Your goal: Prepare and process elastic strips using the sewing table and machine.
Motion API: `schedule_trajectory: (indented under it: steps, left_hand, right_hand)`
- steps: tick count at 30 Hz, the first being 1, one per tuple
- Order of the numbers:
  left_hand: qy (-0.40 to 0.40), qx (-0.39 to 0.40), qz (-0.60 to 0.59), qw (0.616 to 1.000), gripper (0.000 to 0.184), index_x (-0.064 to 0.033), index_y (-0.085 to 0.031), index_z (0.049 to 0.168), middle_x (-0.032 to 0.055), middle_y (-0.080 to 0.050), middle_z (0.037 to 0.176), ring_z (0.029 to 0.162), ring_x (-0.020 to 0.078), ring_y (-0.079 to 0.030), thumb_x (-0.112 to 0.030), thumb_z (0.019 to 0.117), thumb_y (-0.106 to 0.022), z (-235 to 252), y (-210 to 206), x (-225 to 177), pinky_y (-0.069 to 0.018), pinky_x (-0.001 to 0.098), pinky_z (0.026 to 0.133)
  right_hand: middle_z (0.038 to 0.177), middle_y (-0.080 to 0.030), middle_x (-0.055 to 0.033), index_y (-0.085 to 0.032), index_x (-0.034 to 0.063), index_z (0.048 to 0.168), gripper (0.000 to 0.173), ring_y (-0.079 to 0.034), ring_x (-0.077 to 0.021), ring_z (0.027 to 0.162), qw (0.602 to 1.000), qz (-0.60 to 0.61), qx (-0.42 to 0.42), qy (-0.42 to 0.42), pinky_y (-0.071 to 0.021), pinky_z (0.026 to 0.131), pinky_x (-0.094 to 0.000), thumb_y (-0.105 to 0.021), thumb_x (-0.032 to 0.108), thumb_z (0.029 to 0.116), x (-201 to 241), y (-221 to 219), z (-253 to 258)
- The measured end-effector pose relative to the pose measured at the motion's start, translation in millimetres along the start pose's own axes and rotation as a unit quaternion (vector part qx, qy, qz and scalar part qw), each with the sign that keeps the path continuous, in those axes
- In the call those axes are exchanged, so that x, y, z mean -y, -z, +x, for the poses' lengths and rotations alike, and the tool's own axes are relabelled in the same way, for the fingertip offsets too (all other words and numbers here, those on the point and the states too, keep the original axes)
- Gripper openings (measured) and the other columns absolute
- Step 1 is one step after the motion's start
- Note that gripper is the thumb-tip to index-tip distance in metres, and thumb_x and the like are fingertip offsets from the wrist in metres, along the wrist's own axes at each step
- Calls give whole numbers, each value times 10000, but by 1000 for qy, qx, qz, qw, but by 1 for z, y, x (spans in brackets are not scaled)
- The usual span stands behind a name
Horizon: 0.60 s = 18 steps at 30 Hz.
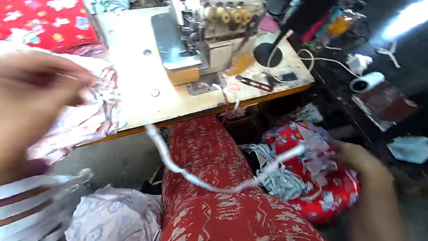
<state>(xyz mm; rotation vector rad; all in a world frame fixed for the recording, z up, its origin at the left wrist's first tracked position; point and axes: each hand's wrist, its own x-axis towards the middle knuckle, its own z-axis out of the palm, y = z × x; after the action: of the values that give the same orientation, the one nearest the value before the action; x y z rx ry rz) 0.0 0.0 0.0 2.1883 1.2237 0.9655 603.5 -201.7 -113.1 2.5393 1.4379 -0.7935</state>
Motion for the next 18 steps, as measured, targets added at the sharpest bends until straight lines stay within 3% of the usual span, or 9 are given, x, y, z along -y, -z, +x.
schedule_trajectory:
  steps: [2, 5, 6, 7, 8, 9, 11, 14, 18]
  left_hand:
    - [-60, 78, 40, 994, 154, -24, -727, 939, 5, -684, 798, 638, -10, -578, -161, 940, -657, -9, -49, -31, -507, 194, 600]
    - [-102, 168, 1, 980, 128, -101, -771, 914, -24, -692, 775, 639, 32, -611, -200, 938, -692, -7, -111, -54, -524, 220, 583]
    - [-98, 169, -26, 980, 116, -91, -773, 916, -22, -692, 767, 635, 32, -611, -178, 937, -699, -7, -126, -58, -518, 216, 579]
    - [-86, 157, -51, 982, 96, -75, -768, 907, -18, -683, 751, 625, 26, -601, -142, 931, -703, -6, -136, -58, -506, 202, 570]
    - [-72, 135, -70, 986, 79, -57, -756, 897, -14, -672, 741, 614, 15, -588, -103, 924, -698, -8, -141, -56, -495, 182, 560]
    - [-51, 108, -86, 989, 62, -37, -750, 902, -1, -679, 755, 616, 12, -597, -66, 915, -696, -11, -140, -50, -509, 171, 562]
    - [1, 52, -72, 996, 70, -37, -745, 947, 3, -700, 819, 646, 10, -624, -88, 939, -698, -26, -127, -28, -541, 164, 594]
    - [89, -54, -20, 994, 108, -21, -752, 969, 18, -702, 842, 668, 7, -623, -111, 947, -697, -65, -109, 18, -539, 168, 627]
    - [204, -131, -28, 970, 87, -6, -758, 967, 60, -706, 972, 842, 45, -661, -60, 901, -744, -100, -115, 49, -559, 213, 774]
  right_hand:
    - [1333, -611, -309, -455, -61, 1497, 580, -597, -463, 1231, 977, 87, -1, 197, -431, 1067, -614, -653, 158, 997, 91, -9, 6]
    - [1316, -667, -161, -421, -44, 1518, 598, -653, -197, 1195, 868, 271, -34, 415, -523, 1014, -385, -501, 324, 1054, 221, -26, -3]
    - [1297, -682, -110, -375, -16, 1548, 635, -666, -133, 1153, 832, 306, 1, 462, -548, 971, -337, -471, 378, 1059, 254, -26, -8]
    - [1202, -710, -61, -375, 8, 1549, 630, -686, -72, 1020, 802, 329, 38, 496, -578, 866, -282, -474, 397, 1063, 280, -26, -13]
    - [1014, -728, -24, -444, 27, 1510, 558, -672, -28, 796, 784, 346, 68, 511, -577, 694, -229, -502, 358, 1065, 299, -26, -17]
    - [839, -698, -1, -542, 35, 1435, 458, -598, -1, 618, 778, 350, 99, 512, -518, 558, -188, -536, 300, 1062, 310, -26, -18]
    - [697, -628, 44, -692, 48, 1261, 303, -516, 28, 558, 795, 309, 130, 506, -443, 535, -150, -569, 226, 1049, 309, -29, -7]
    - [695, -604, 68, -743, 11, 1097, 244, -489, 62, 573, 841, 269, 122, 453, -434, 563, -129, -606, 194, 1013, 272, -41, 29]
    - [657, -576, 104, -730, -6, 1065, 235, -487, 71, 546, 867, 306, 76, 386, -425, 529, -115, -596, 178, 1007, 240, -56, 52]
